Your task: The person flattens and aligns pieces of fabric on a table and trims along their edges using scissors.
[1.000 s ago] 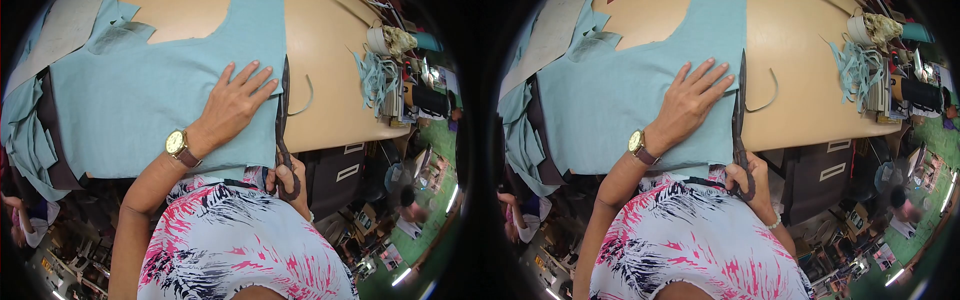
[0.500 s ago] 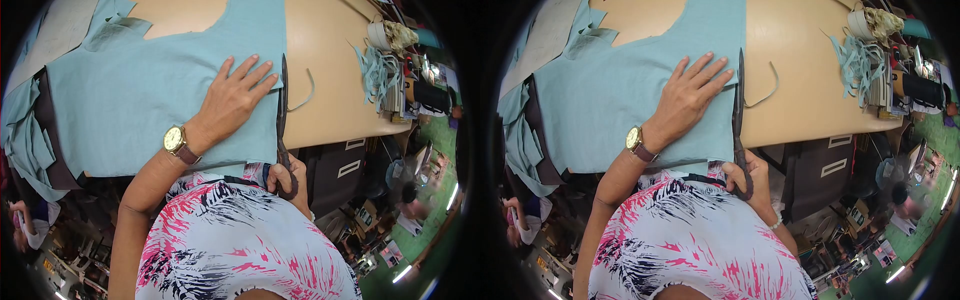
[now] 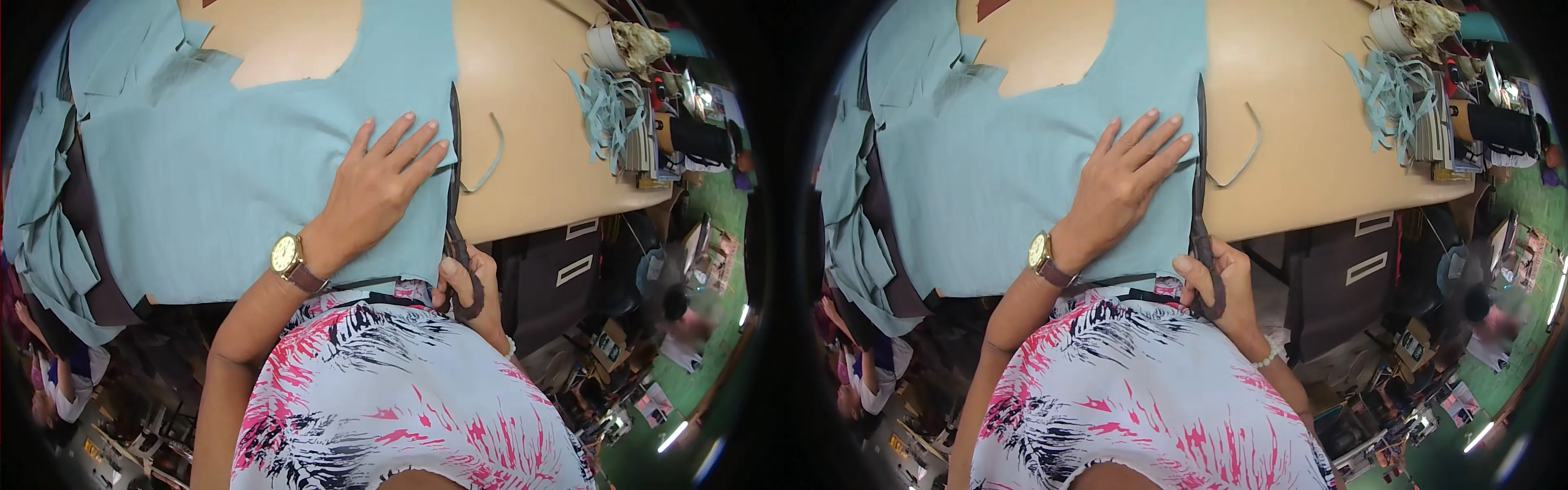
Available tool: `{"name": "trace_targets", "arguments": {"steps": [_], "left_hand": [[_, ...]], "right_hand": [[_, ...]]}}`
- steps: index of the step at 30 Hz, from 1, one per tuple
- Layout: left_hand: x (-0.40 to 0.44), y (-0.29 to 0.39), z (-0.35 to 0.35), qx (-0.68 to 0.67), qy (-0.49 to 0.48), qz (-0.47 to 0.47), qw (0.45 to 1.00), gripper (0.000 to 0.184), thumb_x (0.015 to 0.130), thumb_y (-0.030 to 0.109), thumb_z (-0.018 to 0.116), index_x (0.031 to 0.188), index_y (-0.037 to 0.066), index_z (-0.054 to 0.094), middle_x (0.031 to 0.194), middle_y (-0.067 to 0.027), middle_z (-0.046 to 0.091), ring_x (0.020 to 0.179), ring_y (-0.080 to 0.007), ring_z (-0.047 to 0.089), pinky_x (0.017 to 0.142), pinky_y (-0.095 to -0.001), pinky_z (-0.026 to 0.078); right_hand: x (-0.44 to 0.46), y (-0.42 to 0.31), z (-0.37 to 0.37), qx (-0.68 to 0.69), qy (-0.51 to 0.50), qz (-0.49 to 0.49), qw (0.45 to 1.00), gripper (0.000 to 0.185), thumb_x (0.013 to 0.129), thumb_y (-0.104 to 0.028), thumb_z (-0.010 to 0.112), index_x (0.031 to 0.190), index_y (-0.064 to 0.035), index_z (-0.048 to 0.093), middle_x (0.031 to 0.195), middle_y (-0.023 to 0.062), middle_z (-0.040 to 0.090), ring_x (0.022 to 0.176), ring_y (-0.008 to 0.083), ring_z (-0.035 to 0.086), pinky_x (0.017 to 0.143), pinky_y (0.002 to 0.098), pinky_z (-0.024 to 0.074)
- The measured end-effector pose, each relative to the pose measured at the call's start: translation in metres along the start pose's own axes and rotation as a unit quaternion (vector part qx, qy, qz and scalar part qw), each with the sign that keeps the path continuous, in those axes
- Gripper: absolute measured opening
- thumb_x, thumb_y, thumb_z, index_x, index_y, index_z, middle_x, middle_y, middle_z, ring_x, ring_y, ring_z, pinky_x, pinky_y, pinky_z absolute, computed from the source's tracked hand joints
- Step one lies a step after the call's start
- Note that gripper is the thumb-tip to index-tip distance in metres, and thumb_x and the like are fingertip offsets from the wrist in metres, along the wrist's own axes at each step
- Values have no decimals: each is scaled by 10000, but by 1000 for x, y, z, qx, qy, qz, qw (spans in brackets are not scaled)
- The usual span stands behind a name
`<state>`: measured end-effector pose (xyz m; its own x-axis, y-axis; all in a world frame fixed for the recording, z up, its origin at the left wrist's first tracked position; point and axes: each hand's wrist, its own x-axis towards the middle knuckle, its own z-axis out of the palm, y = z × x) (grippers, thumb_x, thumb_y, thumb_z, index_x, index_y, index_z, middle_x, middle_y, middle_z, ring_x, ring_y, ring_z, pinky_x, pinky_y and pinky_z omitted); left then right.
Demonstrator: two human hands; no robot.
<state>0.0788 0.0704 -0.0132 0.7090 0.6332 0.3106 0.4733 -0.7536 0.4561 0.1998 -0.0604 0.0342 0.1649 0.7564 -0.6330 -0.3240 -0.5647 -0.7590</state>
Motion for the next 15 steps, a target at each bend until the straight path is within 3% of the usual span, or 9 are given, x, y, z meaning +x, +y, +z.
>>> {"name": "trace_targets", "arguments": {"steps": [15], "left_hand": [[-3, 6, -8, -1, -16, 12, 1000, 374, 787, 72, 553, 1158, 118, 542, 1242, -63, 502, 1167, -266, 448, 934, -489, 345]], "right_hand": [[1, 9, -6, 33, -18, -32, 999, 302, 757, -265, 633, 731, 5, 500, 557, 43, 508, 459, 95, 510, 443, 200, 390]]}}
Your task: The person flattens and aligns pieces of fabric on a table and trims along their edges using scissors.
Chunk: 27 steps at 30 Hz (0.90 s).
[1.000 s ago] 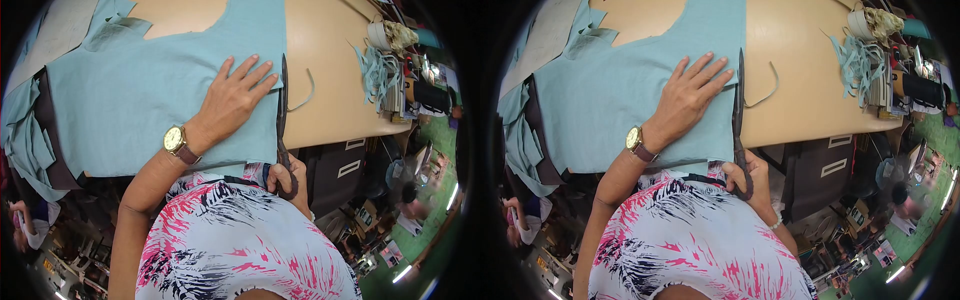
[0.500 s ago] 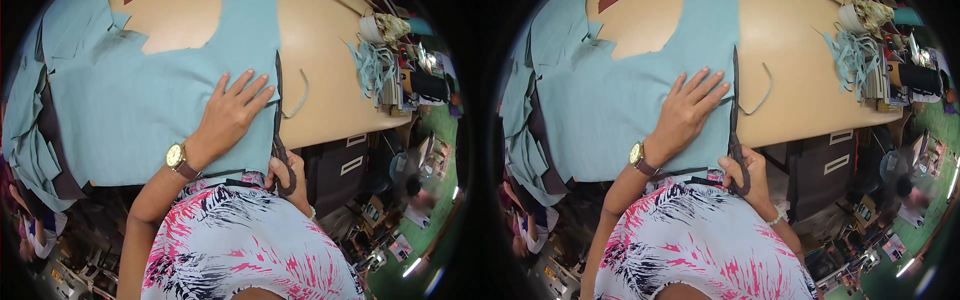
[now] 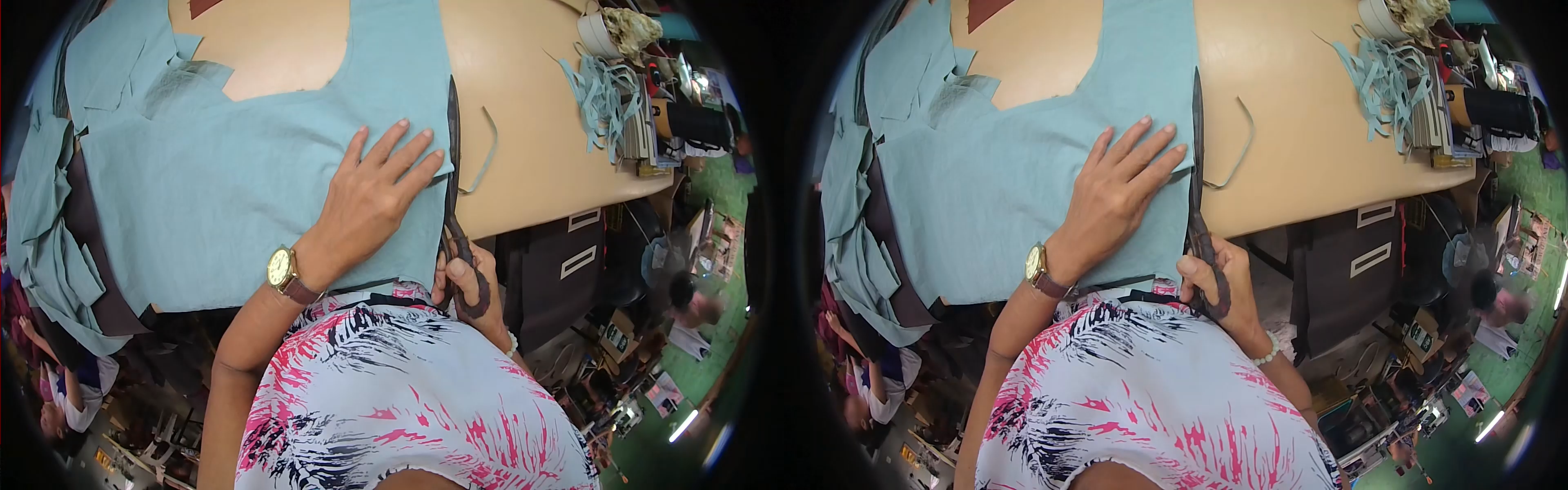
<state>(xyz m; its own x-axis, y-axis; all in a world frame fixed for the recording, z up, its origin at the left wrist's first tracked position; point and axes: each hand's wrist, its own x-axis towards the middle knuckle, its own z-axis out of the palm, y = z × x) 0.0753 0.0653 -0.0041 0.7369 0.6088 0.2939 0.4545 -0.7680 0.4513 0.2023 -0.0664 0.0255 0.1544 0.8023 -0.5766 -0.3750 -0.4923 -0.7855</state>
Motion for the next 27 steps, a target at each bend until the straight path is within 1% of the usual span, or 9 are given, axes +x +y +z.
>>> {"name": "trace_targets", "arguments": {"steps": [3, 6, 9, 12, 20, 27], "left_hand": [[-3, 2, 0, -3, -3, 0, 1000, 371, 785, 73, 557, 1152, 120, 545, 1242, -62, 503, 1166, -262, 450, 935, -488, 346], [-4, 2, 3, -16, 16, 14, 1000, 378, 745, 44, 514, 1120, 79, 544, 1209, -84, 514, 1156, -275, 445, 931, -519, 337], [-5, 3, 2, -20, 17, 13, 1000, 377, 747, 46, 513, 1121, 80, 544, 1208, -81, 515, 1155, -272, 446, 932, -515, 338], [-5, 4, -1, -3, -3, 3, 1000, 356, 800, 97, 555, 1154, 130, 547, 1244, -50, 505, 1170, -246, 451, 946, -474, 344], [-7, 5, 1, -11, -3, 2, 1000, 354, 797, 104, 562, 1149, 131, 550, 1241, -48, 507, 1164, -242, 457, 946, -473, 347], [-7, 5, 3, -5, -2, 6, 1000, 364, 789, 96, 569, 1151, 132, 548, 1235, -47, 511, 1157, -242, 462, 933, -474, 359]], "right_hand": [[0, -2, 1, 6, 0, -10, 1000, 300, 758, -264, 636, 732, 1, 499, 557, 41, 512, 465, 92, 509, 445, 198, 390], [0, -3, -1, -2, 0, -11, 1000, 301, 759, -269, 639, 735, -4, 498, 557, 39, 516, 466, 89, 506, 446, 194, 387], [0, -2, -4, -8, 1, -9, 1000, 300, 761, -272, 638, 743, -7, 498, 554, 38, 517, 464, 87, 503, 446, 192, 385], [-1, -2, -5, -11, 3, -10, 1000, 304, 764, -276, 638, 751, -6, 499, 550, 37, 514, 462, 85, 501, 441, 194, 384], [-3, 1, -8, -15, 10, -1, 1000, 307, 775, -275, 641, 759, -3, 500, 526, 31, 499, 434, 84, 488, 422, 194, 380], [-5, 2, -6, -17, 24, 13, 999, 293, 785, -257, 650, 759, -1, 509, 523, 24, 500, 423, 69, 478, 401, 182, 356]]}}
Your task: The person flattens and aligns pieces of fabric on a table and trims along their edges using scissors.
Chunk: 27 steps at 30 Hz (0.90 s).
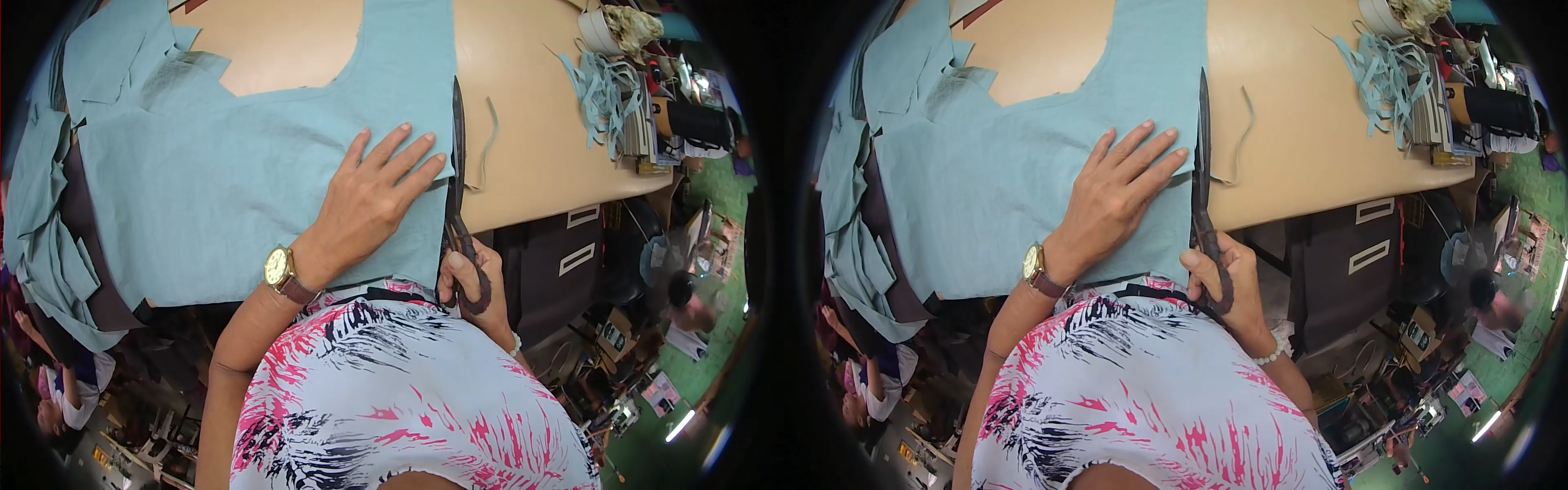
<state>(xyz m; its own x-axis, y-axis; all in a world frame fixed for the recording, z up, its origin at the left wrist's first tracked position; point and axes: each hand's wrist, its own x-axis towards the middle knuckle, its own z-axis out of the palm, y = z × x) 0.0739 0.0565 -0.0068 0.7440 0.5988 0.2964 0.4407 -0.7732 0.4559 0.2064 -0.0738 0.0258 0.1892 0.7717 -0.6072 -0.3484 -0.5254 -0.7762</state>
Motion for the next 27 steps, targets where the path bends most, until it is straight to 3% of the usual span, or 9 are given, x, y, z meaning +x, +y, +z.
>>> {"name": "trace_targets", "arguments": {"steps": [17, 20, 27], "left_hand": [[-3, 1, 1, -16, -3, -3, 1000, 362, 797, 93, 553, 1157, 127, 541, 1244, -52, 502, 1166, -249, 453, 941, -481, 347], [-3, 1, 0, -18, -2, -1, 1000, 370, 784, 89, 561, 1152, 124, 542, 1241, -53, 504, 1160, -253, 457, 930, -482, 353], [-10, 11, -1, -37, -11, 1, 999, 381, 768, 96, 575, 1146, 124, 543, 1232, -49, 507, 1146, -258, 467, 913, -490, 365]], "right_hand": [[-5, -6, 2, -48, 18, 47, 998, 302, 795, -275, 642, 749, -6, 513, 524, 12, 488, 428, 63, 466, 405, 187, 356], [-5, 3, -4, 7, -21, -33, 999, 349, 801, -328, 611, 724, -7, 497, 515, 25, 483, 441, 85, 482, 422, 202, 367], [7, -4, -1, -10, -4, -49, 999, 417, 811, -404, 579, 747, -4, 479, 561, 44, 465, 443, 112, 471, 420, 210, 368]]}}
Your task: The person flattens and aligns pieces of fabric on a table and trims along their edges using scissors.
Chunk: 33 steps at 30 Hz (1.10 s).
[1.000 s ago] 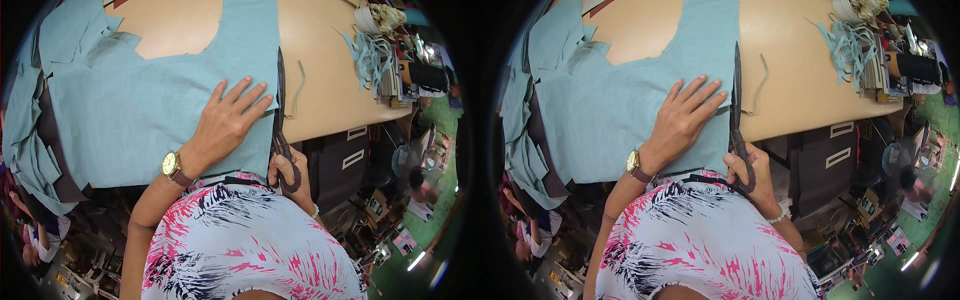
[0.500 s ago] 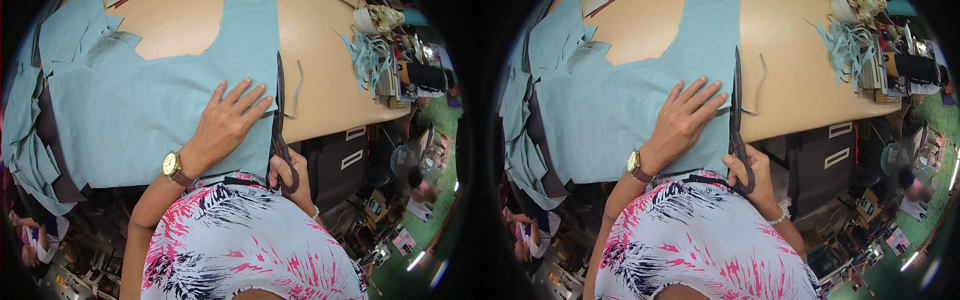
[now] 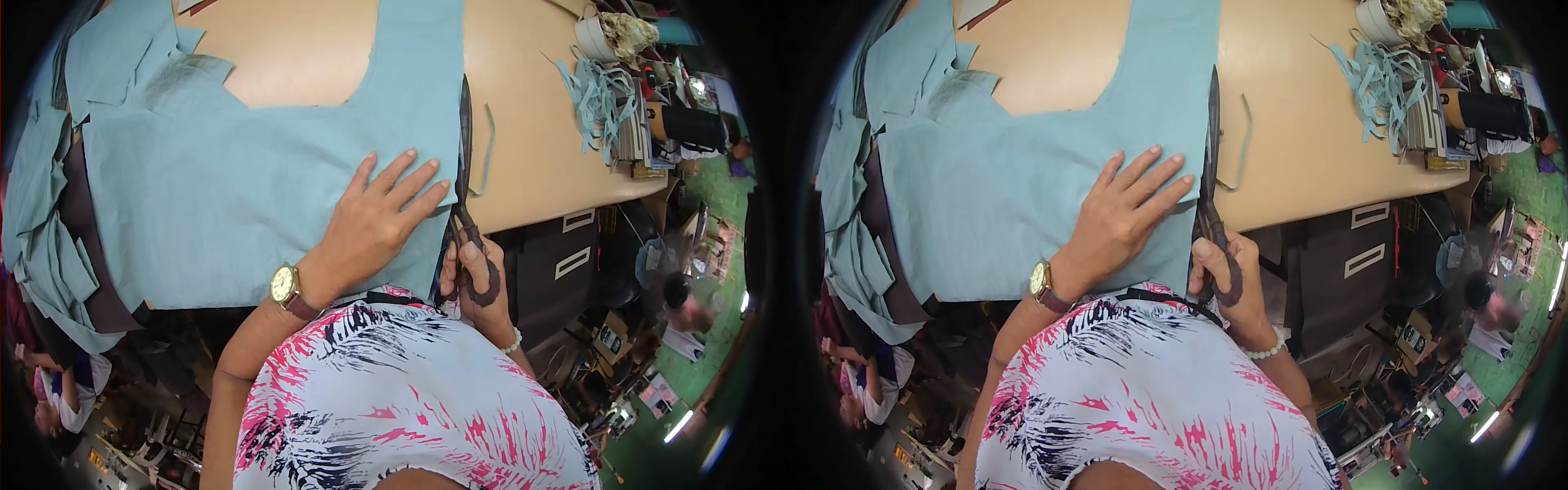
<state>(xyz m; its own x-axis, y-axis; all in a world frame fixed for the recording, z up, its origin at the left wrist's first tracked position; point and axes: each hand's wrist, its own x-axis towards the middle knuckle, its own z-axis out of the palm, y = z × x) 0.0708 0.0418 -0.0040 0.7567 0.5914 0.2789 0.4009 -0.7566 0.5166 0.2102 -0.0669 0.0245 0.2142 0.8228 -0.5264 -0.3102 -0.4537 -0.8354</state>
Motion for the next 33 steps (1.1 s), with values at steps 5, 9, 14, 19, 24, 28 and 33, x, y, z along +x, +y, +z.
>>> {"name": "trace_targets", "arguments": {"steps": [5, 9, 14, 19, 24, 28, 33], "left_hand": [[-4, 4, -1, -8, -6, -6, 1000, 392, 770, 100, 574, 1159, 133, 538, 1239, -47, 502, 1151, -257, 463, 922, -489, 357], [-4, 4, -1, -10, -9, -8, 1000, 395, 773, 102, 572, 1165, 140, 536, 1246, -48, 497, 1156, -256, 460, 927, -488, 353], [-4, 4, -1, -14, -11, -11, 1000, 398, 774, 105, 573, 1168, 143, 535, 1250, -52, 494, 1160, -255, 457, 933, -488, 348], [-5, 4, -1, -14, -13, -11, 1000, 397, 776, 103, 571, 1169, 144, 535, 1253, -54, 492, 1162, -254, 455, 938, -488, 344], [-5, 5, -1, -17, -14, -12, 1000, 396, 779, 95, 568, 1170, 145, 534, 1257, -53, 488, 1165, -253, 453, 941, -489, 341], [-5, 5, -1, -18, -18, -12, 1000, 395, 779, 94, 567, 1170, 143, 535, 1256, -55, 489, 1167, -252, 451, 942, -491, 340], [-5, 4, -2, -17, -18, -11, 1000, 393, 780, 92, 567, 1169, 140, 537, 1250, -62, 493, 1163, -259, 453, 937, -492, 343]], "right_hand": [[2, -3, 6, 38, 16, -9, 999, 375, 823, -357, 576, 699, -18, 474, 542, 19, 462, 457, 88, 476, 437, 203, 361], [1, -5, 7, 37, 26, 0, 999, 356, 828, -336, 574, 697, -19, 476, 548, 19, 464, 451, 83, 466, 430, 200, 349], [-1, -3, 4, 17, 29, 7, 999, 342, 817, -315, 595, 682, -21, 483, 530, 19, 463, 434, 80, 451, 419, 199, 338], [-2, -4, 4, 12, 35, 16, 999, 332, 808, -305, 611, 680, -23, 492, 512, 12, 467, 421, 72, 444, 412, 194, 333], [-3, -3, 4, 12, 42, 36, 998, 304, 804, -287, 626, 719, -14, 522, 511, 5, 476, 414, 57, 439, 400, 184, 328], [-3, -5, 4, -12, 44, 60, 997, 294, 803, -283, 630, 748, -9, 538, 517, 2, 480, 409, 50, 437, 392, 178, 326], [-5, -6, 5, -15, 40, 53, 998, 295, 816, -283, 606, 741, -11, 520, 527, 10, 482, 419, 62, 445, 413, 186, 343]]}}
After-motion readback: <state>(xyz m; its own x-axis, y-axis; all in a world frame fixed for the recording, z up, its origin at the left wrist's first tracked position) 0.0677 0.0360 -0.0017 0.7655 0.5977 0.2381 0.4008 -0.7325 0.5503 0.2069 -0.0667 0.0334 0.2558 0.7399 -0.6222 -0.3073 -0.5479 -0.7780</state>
